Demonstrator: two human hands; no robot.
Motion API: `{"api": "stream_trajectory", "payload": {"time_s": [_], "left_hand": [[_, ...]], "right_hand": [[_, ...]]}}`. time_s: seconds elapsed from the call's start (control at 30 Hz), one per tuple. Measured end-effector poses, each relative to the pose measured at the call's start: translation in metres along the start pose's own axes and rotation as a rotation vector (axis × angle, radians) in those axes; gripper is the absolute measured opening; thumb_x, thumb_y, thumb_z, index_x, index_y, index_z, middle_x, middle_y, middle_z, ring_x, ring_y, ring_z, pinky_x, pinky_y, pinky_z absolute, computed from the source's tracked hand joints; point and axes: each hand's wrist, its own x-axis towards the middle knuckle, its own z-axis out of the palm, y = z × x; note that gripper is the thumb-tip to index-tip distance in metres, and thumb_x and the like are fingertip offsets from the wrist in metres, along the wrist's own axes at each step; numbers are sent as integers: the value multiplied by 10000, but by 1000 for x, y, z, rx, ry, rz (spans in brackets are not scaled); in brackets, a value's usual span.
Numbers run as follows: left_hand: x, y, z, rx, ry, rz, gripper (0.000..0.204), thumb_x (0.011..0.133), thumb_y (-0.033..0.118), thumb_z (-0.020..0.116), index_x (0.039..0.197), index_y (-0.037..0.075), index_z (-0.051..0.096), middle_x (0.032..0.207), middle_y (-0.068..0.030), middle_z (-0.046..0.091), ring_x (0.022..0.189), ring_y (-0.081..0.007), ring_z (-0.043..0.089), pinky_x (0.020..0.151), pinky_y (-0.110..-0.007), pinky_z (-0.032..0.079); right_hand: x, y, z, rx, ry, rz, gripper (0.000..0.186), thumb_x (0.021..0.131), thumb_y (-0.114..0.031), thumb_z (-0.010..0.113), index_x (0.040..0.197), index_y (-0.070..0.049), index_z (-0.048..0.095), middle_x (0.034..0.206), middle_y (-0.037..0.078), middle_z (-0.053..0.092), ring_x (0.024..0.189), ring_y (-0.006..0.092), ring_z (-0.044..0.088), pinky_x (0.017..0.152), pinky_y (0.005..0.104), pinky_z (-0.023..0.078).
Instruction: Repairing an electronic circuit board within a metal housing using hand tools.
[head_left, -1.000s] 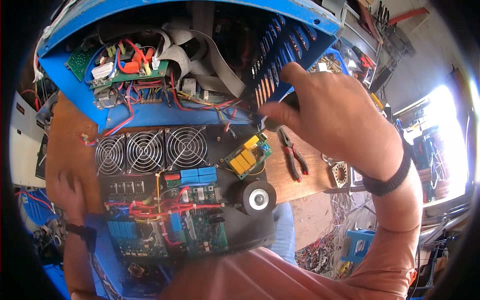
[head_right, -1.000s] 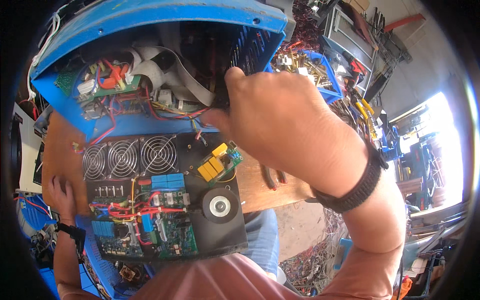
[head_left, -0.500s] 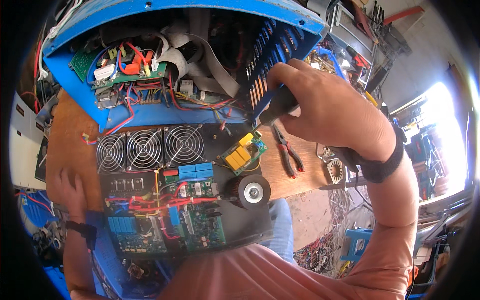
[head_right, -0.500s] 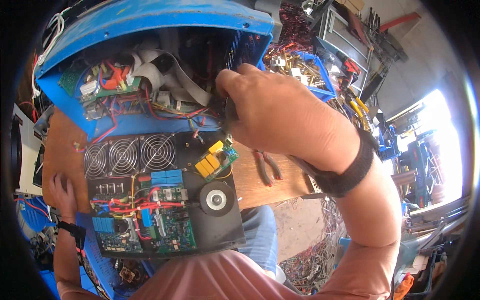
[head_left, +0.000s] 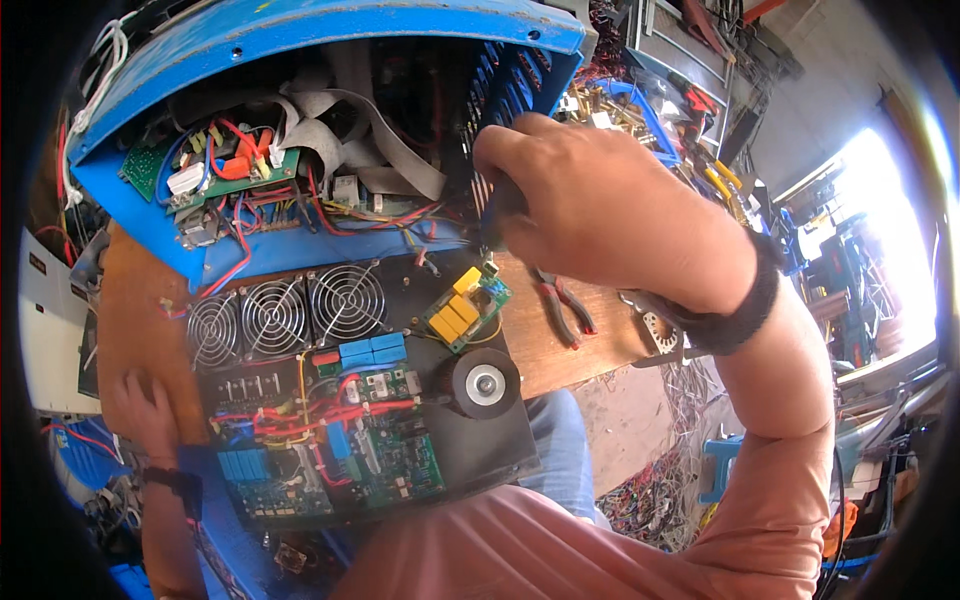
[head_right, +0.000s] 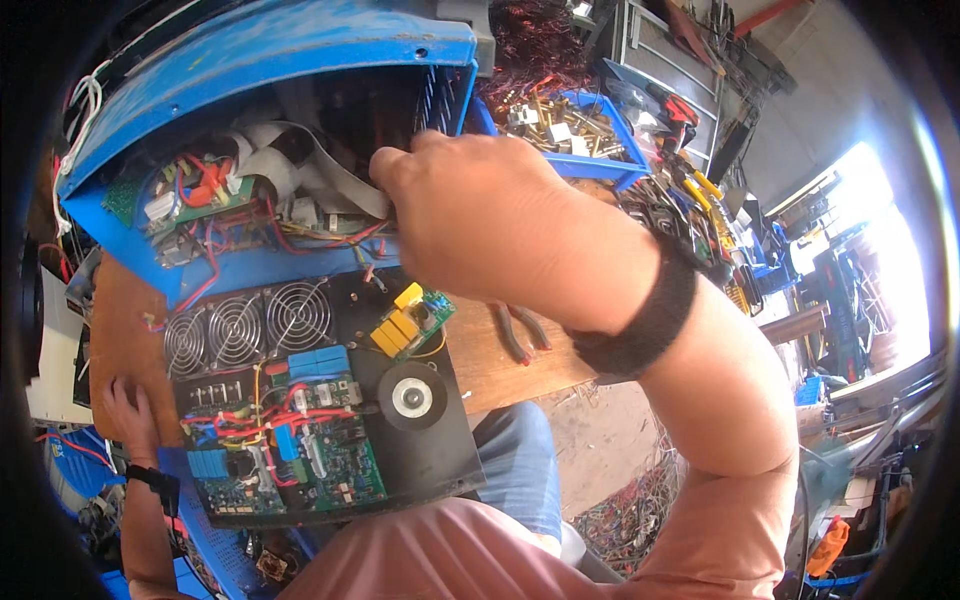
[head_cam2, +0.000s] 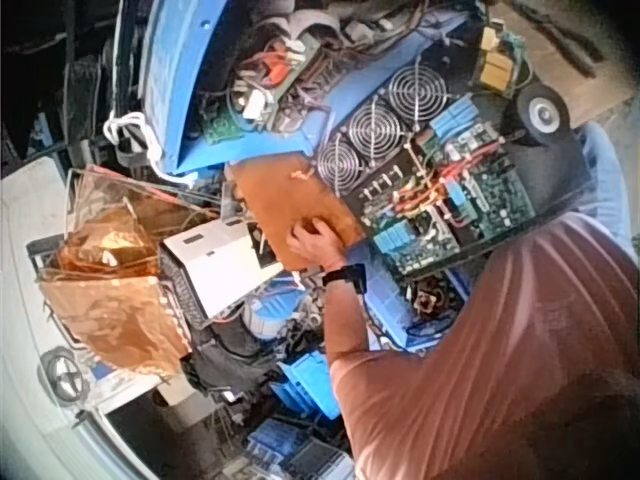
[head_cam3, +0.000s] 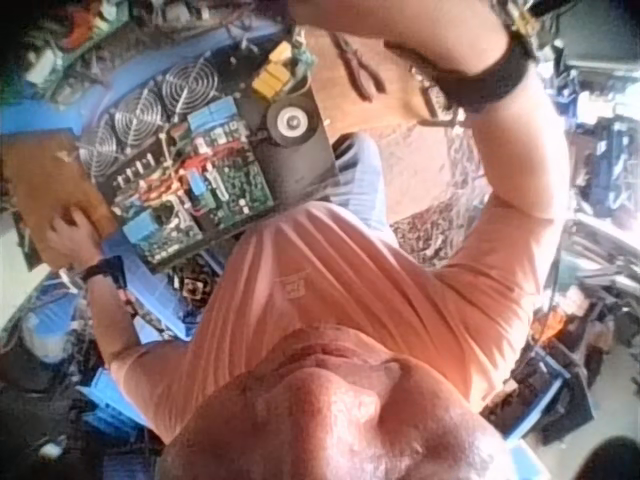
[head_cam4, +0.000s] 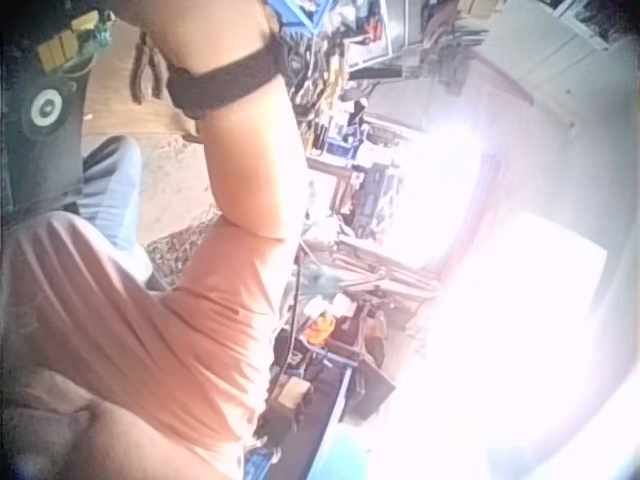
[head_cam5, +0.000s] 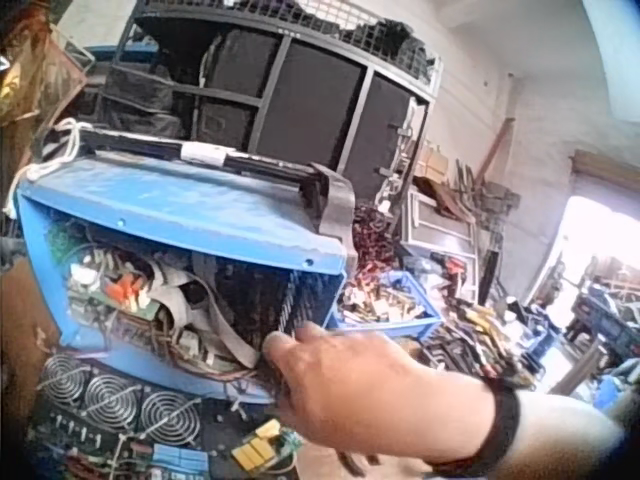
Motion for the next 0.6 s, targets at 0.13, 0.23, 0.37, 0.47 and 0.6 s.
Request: {"api": "stream_trajectory", "payload": {"time_s": [0.13, 0.23, 0.37, 0.47, 0.6], "left_hand": [[-1, 6, -7, -15, -35, -27, 430, 914, 229, 610, 1251, -29, 540, 1321, -252, 500, 1248, -428, 453, 1055, -479, 364], [-1, 8, -6, -58, 6, 1, 407, 911, 192, 599, 1246, -28, 529, 1310, -239, 482, 1227, -420, 449, 1047, -468, 355], [-4, 5, -1, -67, 28, 12, 408, 914, 187, 597, 1251, -27, 518, 1310, -237, 469, 1218, -420, 444, 1043, -460, 350], [-3, 4, 2, -51, 37, 3, 410, 917, 195, 597, 1252, -28, 517, 1312, -233, 467, 1220, -421, 442, 1044, -460, 349], [-3, 4, 2, -112, 42, -1, 412, 910, 214, 608, 1242, -19, 535, 1276, -250, 508, 1204, -432, 463, 1032, -479, 367]], "right_hand": [[-3, 0, 3, 0, -34, 105, 378, 805, -232, 713, 1094, -33, 573, 823, 189, 660, 822, 387, 664, 734, 459, 530], [-3, -2, 2, 15, -79, 127, 435, 791, -226, 723, 1155, -50, 564, 950, 179, 642, 931, 361, 644, 803, 452, 513], [-4, -7, -3, 15, -5, 68, 420, 788, -201, 723, 1154, -60, 573, 1002, 171, 618, 947, 361, 639, 810, 452, 512], [1, -5, -5, -121, -198, 234, 382, 806, -213, 704, 1113, -17, 589, 1007, 199, 628, 928, 366, 663, 786, 442, 543], [-1, -4, -2, -3, -36, 2, 374, 811, -259, 702, 1051, 13, 607, 978, 231, 640, 884, 358, 685, 743, 440, 564]]}}
